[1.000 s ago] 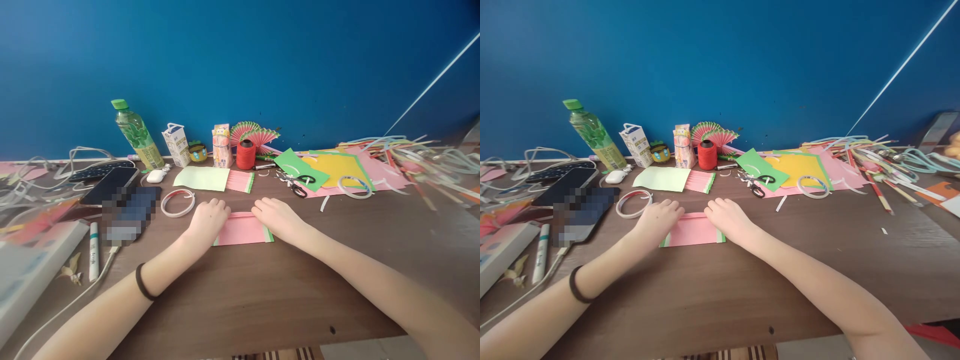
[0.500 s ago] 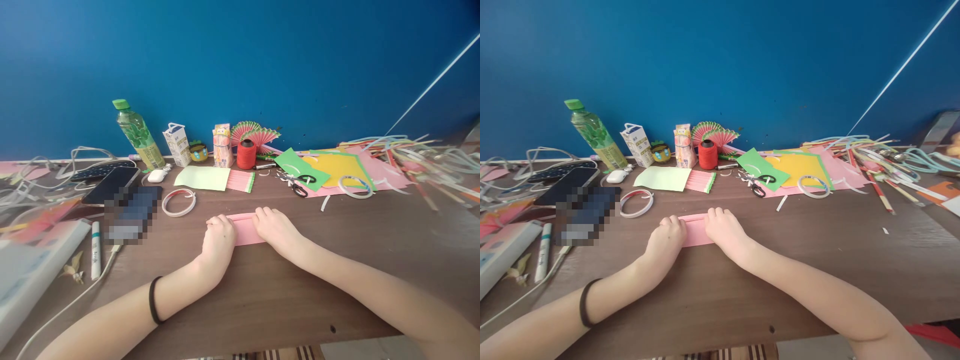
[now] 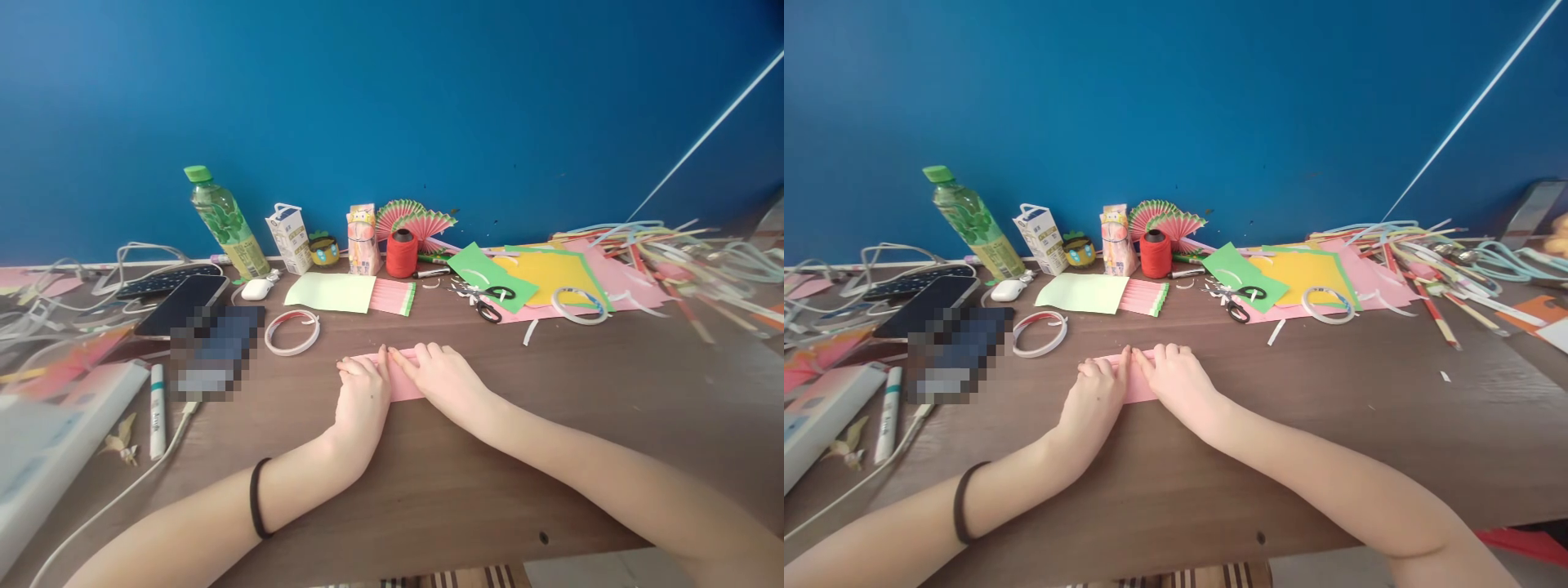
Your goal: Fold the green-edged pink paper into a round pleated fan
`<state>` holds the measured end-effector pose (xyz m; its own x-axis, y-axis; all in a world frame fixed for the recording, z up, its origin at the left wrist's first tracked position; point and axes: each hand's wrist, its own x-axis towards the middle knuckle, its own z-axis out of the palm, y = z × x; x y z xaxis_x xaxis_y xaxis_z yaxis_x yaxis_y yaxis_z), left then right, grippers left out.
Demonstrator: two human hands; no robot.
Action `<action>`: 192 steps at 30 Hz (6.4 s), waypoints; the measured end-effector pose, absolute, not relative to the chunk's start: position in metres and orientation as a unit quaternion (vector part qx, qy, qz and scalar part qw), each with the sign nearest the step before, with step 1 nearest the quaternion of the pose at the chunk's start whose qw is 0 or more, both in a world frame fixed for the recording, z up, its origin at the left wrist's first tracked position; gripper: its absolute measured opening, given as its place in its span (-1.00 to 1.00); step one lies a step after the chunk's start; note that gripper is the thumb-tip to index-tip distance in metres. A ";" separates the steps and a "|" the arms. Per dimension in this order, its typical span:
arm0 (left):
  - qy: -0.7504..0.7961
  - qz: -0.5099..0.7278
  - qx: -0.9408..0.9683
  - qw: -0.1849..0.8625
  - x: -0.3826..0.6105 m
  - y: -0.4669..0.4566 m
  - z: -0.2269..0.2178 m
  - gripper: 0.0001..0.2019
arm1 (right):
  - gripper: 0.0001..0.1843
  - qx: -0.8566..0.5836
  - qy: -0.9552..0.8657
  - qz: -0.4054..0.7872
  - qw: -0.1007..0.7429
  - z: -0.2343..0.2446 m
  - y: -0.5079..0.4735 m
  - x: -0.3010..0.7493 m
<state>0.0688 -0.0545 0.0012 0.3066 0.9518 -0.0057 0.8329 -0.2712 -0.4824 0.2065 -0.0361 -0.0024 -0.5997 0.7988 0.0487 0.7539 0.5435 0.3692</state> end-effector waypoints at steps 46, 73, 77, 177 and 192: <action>-0.411 -0.104 -0.898 0.119 0.047 -0.006 -0.006 -0.72 | -0.71 0.428 0.862 -0.068 -0.264 -0.020 -0.002 0.234; -0.436 -0.057 -0.895 0.076 0.009 0.020 0.052 -0.80 | -0.67 0.423 0.836 0.102 -0.335 -0.014 0.009 0.245; -0.394 -0.072 -0.897 0.187 0.011 0.015 0.059 -0.75 | -0.70 0.425 0.821 0.126 -0.360 -0.009 0.011 0.250; -0.464 0.076 -0.861 -0.194 0.001 0.028 0.043 -0.84 | -0.75 0.341 0.846 -0.285 -0.294 -0.017 0.017 0.251; -0.465 0.089 -0.868 -0.150 0.004 0.019 0.046 -0.83 | -0.91 0.322 0.909 -0.168 -0.205 -0.005 0.016 0.252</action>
